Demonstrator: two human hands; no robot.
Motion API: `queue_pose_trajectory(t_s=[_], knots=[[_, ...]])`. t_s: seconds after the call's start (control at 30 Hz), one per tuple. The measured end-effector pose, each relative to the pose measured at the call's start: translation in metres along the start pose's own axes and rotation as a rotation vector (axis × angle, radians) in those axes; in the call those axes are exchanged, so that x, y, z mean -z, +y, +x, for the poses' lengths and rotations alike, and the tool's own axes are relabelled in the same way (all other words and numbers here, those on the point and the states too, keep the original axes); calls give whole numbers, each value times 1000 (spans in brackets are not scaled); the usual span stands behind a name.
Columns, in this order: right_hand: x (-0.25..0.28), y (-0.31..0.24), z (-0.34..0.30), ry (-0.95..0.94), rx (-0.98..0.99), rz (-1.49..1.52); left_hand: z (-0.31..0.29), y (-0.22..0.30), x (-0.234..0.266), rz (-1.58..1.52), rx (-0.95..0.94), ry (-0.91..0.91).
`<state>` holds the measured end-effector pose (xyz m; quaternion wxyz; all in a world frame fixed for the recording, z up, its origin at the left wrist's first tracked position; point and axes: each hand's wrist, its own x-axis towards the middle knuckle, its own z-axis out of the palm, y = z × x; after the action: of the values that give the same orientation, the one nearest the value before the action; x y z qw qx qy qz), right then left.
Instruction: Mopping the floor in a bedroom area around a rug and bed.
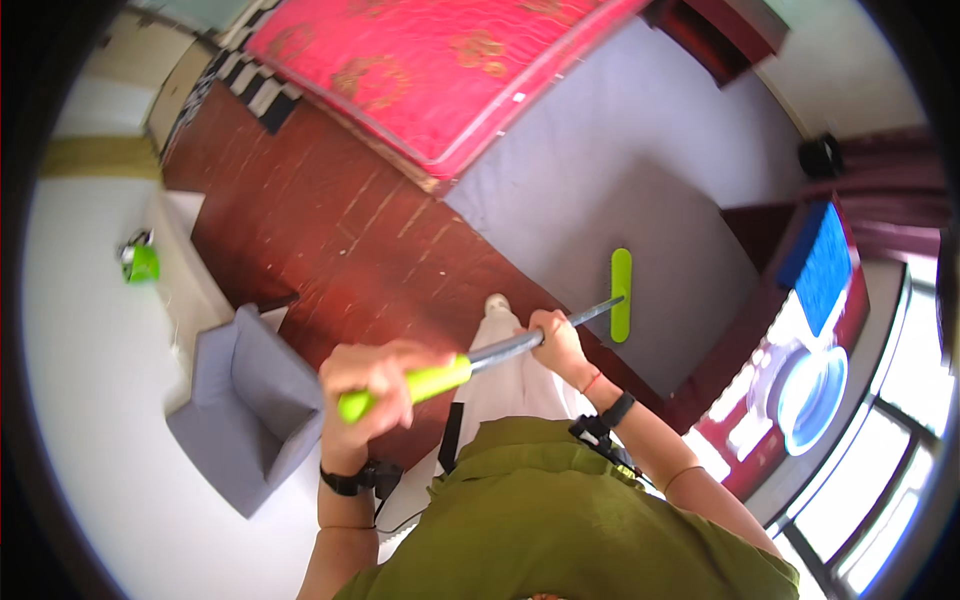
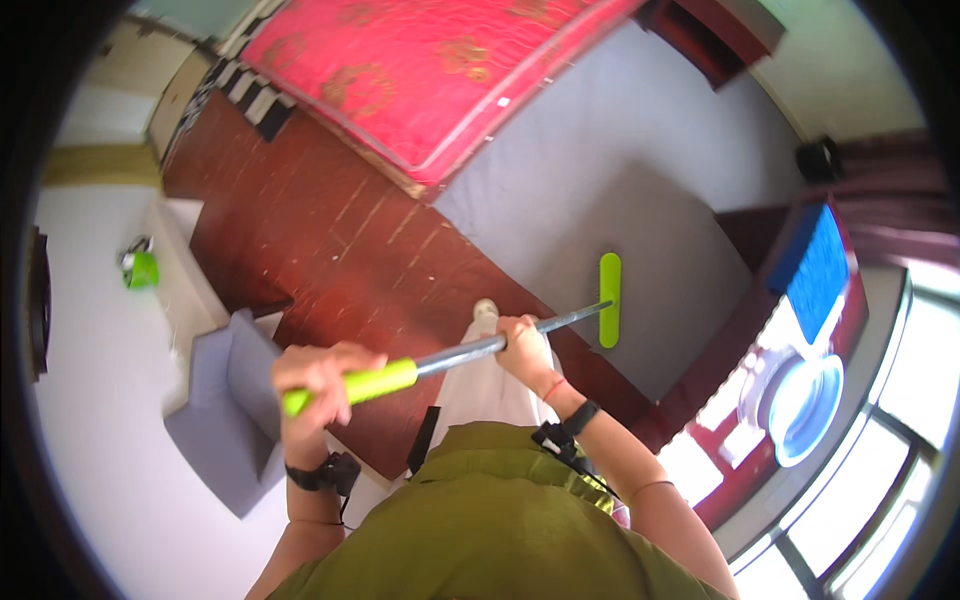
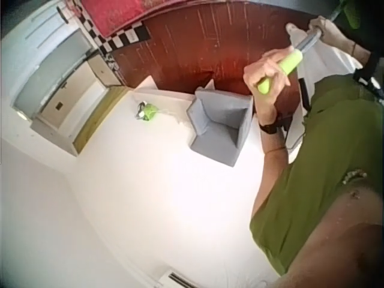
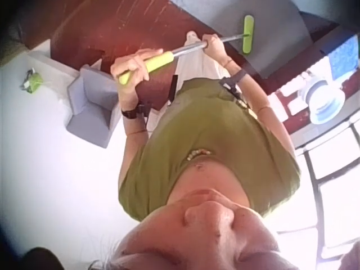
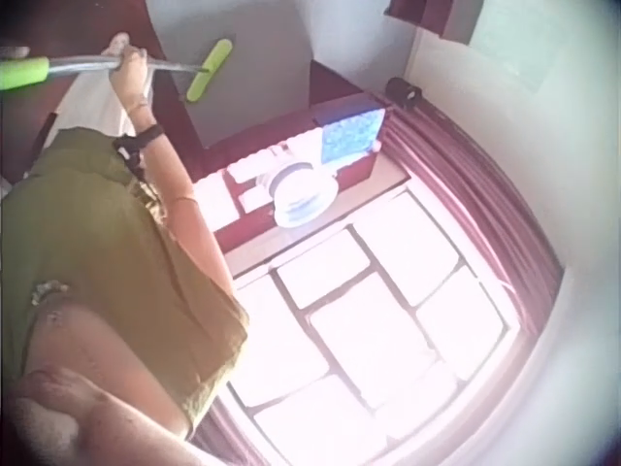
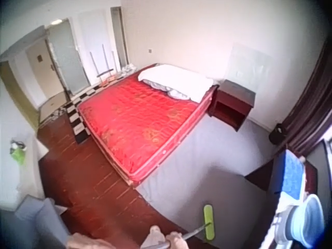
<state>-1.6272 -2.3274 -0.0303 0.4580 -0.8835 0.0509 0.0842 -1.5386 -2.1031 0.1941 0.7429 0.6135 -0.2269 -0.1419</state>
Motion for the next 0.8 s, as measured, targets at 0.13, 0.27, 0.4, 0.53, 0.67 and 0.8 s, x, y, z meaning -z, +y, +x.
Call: queue_pose_trajectory(t_s=[0.13,0.27,0.4,0.53,0.67,0.8], knots=[[21,82,-27,117,-288,-126,21,-91,-35,-25,342,-72],[38,156,-77,231,-547,-252,40,-167,-85,-147,582,-285],[37,247,-146,256,-639,-306,22,-233,-144,-253,790,-451],[32,268,-176,83,-806,-289,-21,-264,-184,-178,741,-554],[20,232,-145,56,-697,-266,-6,-215,-163,-300,771,-327],[1,152,-77,89,-406,10,20,-127,-100,-22,573,-228]])
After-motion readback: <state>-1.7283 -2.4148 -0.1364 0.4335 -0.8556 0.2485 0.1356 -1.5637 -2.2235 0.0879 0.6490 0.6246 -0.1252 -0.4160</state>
